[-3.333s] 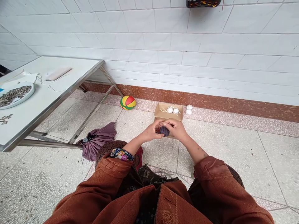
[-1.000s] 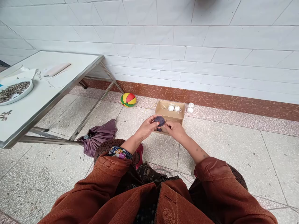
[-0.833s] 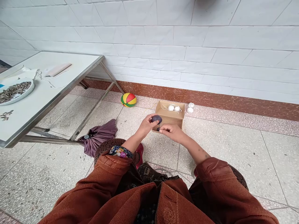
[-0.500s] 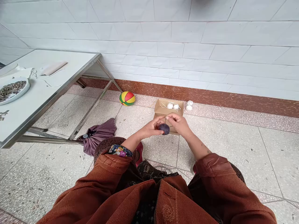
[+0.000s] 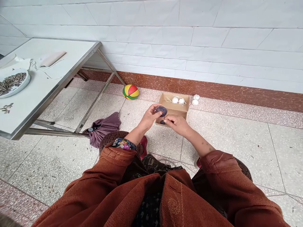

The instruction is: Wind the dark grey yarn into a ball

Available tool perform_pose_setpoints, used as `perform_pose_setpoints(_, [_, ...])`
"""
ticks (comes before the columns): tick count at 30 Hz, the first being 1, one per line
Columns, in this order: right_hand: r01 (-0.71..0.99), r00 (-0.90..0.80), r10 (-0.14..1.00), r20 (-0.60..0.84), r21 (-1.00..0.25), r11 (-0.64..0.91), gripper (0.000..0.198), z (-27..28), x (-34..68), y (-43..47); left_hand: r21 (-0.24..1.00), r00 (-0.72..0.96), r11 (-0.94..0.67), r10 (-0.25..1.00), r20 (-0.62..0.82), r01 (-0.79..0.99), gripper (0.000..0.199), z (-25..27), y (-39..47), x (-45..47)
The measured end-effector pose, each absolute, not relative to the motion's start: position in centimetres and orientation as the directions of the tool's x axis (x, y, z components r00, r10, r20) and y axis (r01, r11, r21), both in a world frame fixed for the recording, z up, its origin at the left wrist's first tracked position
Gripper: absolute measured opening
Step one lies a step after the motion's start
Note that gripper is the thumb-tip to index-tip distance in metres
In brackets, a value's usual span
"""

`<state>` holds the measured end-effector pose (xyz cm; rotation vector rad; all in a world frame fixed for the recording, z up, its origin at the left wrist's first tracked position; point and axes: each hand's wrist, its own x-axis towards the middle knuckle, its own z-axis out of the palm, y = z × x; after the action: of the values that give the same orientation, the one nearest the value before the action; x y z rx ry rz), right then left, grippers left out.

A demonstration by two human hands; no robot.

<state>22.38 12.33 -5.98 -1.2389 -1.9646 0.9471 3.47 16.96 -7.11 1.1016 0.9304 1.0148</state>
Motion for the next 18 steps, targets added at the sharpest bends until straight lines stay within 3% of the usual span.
perform_pose_setpoints(3, [0.442, -0.405, 0.908, 0.111, -0.845, 0.3, 0.032, -5.4, 22.4, 12.2, 0.997, 0.261, 0.083, 0.962, -0.08, -0.003, 0.053, -7.5, 16.9, 3.6])
perform_pose_setpoints(6, [0.414, -0.36, 0.924, 0.125, -0.867, 0.278, 0.034, -4.7, 22.6, 12.2, 0.995, 0.361, 0.087, 0.927, -0.099, 0.049, 0.068, -7.7, 16.8, 3.7])
perform_pose_setpoints(12, [0.392, -0.101, 0.981, 0.166, -0.9, 0.192, 0.03, -4.7, 23.0, 12.7, 0.976, 0.643, 0.21, 0.756, -0.121, -0.064, 0.071, -6.7, 16.0, 3.3])
perform_pose_setpoints(18, [0.445, -0.07, 0.995, 0.078, -0.89, 0.101, 0.03, -6.5, 23.0, 13.2, 0.884, 0.742, 0.392, 0.665, -0.08, -0.256, 0.069, -5.4, 15.1, 3.0])
